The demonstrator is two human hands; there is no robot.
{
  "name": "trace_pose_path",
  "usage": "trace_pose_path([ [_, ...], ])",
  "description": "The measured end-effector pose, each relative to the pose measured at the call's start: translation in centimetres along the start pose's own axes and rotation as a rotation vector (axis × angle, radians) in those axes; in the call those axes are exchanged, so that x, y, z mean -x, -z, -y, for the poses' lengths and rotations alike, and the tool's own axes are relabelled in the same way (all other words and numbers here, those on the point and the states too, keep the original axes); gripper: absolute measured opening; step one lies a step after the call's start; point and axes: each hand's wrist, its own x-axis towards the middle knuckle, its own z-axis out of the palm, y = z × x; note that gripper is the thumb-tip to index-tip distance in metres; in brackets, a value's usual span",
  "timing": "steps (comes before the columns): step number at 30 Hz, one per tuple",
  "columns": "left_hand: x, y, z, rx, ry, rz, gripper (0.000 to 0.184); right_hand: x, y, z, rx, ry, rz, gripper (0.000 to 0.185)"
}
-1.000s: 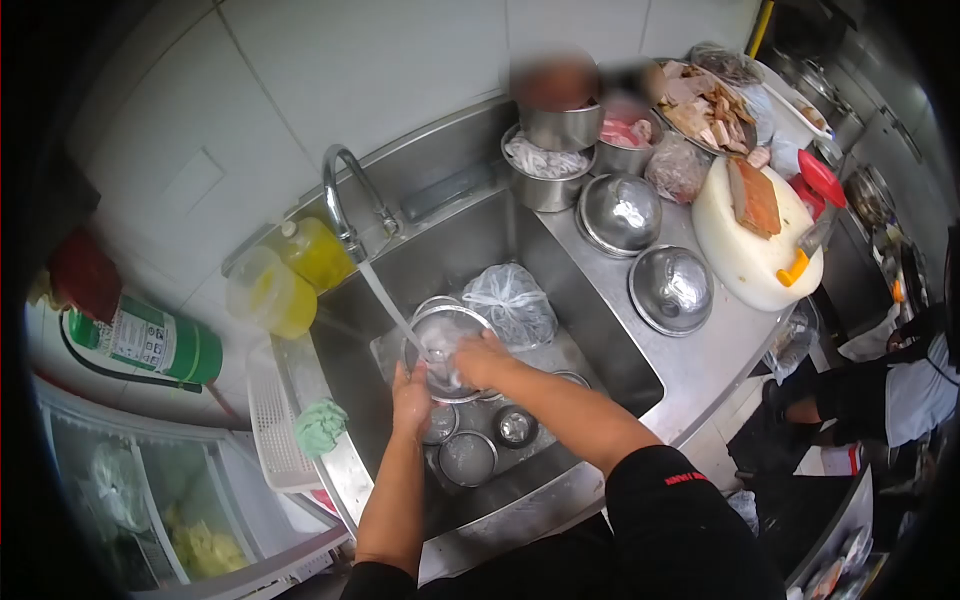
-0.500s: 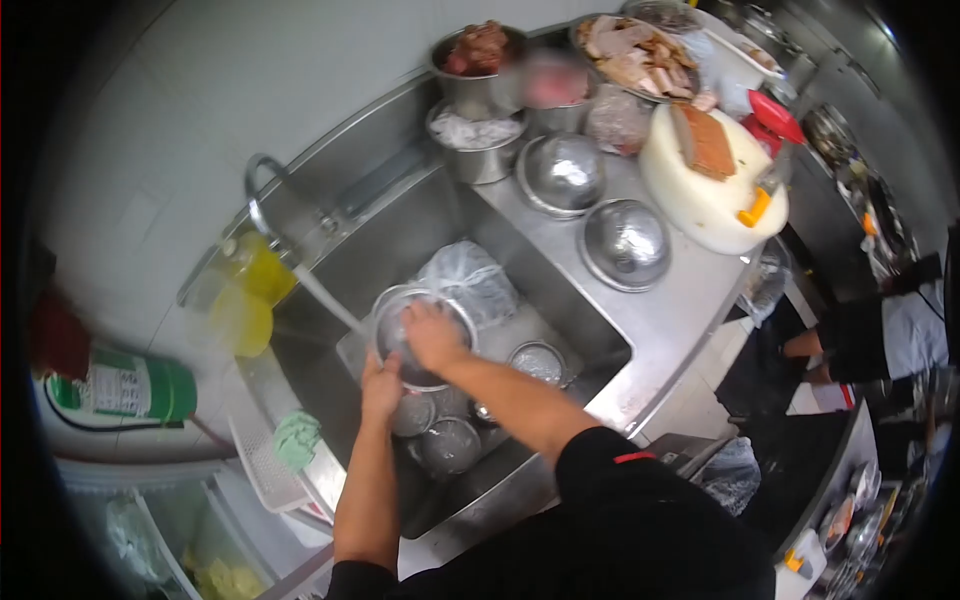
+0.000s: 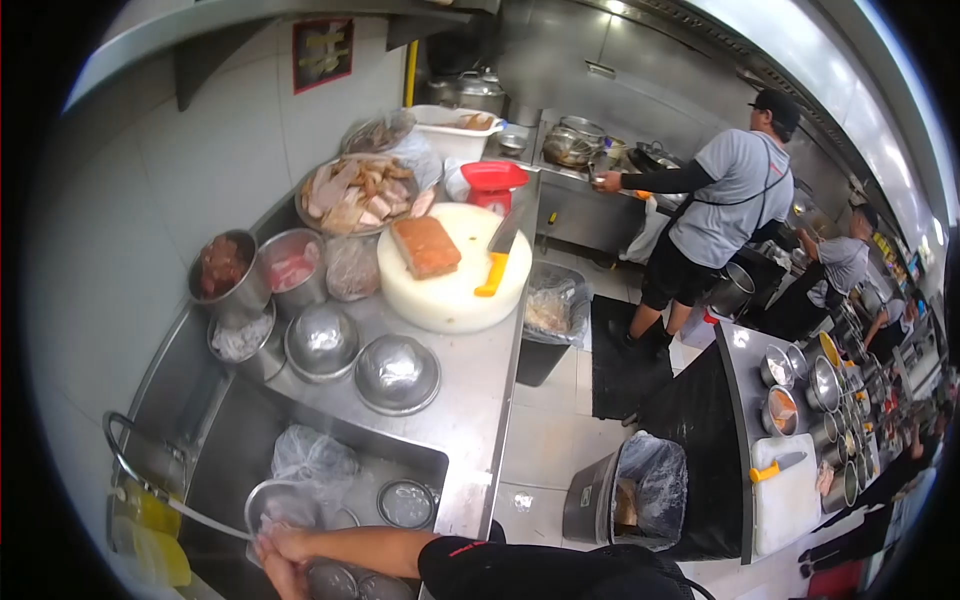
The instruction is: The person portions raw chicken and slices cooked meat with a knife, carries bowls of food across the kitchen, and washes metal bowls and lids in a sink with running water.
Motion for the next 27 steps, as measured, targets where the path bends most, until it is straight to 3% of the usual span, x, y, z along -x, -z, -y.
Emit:
trace_pose_path([
  [1,-4.3,3.6,1.8,0.053,-0.055,-0.023,0.059,-0.6,-0.1,-1.3,0.134,0.087,0.179,0.042],
  [3,-2.1,3.9,-0.6,-0.128,-0.103,0.085,0.055,-0.4,2.2,-1.2,0.378,0.184,0.462,0.049],
  [6,3.1,1.8,-3.2,-0.293,-0.029,0.116,0.056,-0.2,4.3,-4.1,0.777,0.383,-0.089,0.046],
  [8,3.9,0.4,-4.1,-0.413,0.090,0.123,0.064,1.0,8.2,-1.4,0.890,0.645,-0.274,0.036],
  [11,-0.4,2.5,-3.0,-0.609,-0.167,0.351,0.063,1.8,8.8,2.5,0.740,0.906,-0.254,0.043],
  [12,0.1,2.0,-4.3,-0.650,-0.265,0.465,0.064,1.1,8.2,3.0,0.666,0.543,-0.122,0.045],
  [15,1.4,-1.2,-3.7,-0.260,-0.623,0.313,0.075,-0.3,7.4,1.0,-0.255,-0.573,-0.300,0.047],
  [16,2.6,-2.9,-2.7,-0.618,-0.859,0.049,0.072,0.7,6.2,1.1,-0.383,-0.694,-0.128,0.058],
  [17,3.4,-4.5,-1.0,-0.969,-1.077,-0.237,0.071,1.2,4.2,0.1,-0.395,-0.716,-0.119,0.066],
  [18,2.9,-3.7,2.3,-0.835,-0.997,-0.276,0.073,1.3,2.7,-1.8,-0.400,-0.734,-0.100,0.073],
  [20,2.9,-1.5,2.0,-0.337,-0.560,-0.048,0.068,-0.3,1.8,-5.3,0.028,-0.618,-0.172,0.077],
  [21,1.0,2.2,2.4,-0.302,-0.516,0.026,0.062,1.1,5.3,-3.9,-0.091,-0.635,-0.112,0.071],
  [22,1.3,3.2,-0.2,-0.811,-0.512,-0.086,0.049,0.6,5.4,-4.5,0.073,-0.402,-0.113,0.063],
  [23,0.8,3.0,-1.3,-0.978,-0.344,-0.149,0.038,-0.2,5.7,-5.4,0.151,-0.267,0.049,0.054],
  [24,0.3,2.8,-2.0,-1.028,-0.319,-0.184,0.034,-0.1,5.5,-3.5,-0.009,-0.308,-0.201,0.051],
  [25,-6.7,8.0,3.8,-0.754,-0.359,-0.201,0.031,0.1,5.4,-1.5,-0.173,-0.299,-0.459,0.048],
  [26,-4.3,3.8,2.7,-0.539,-0.319,-0.330,0.033,-0.3,3.0,0.0,-0.264,-0.275,-0.825,0.051],
  [27,-1.4,-1.2,1.0,-0.309,-0.309,-0.462,0.035,0.5,-0.2,1.7,-0.304,-0.261,-0.878,0.052],
])
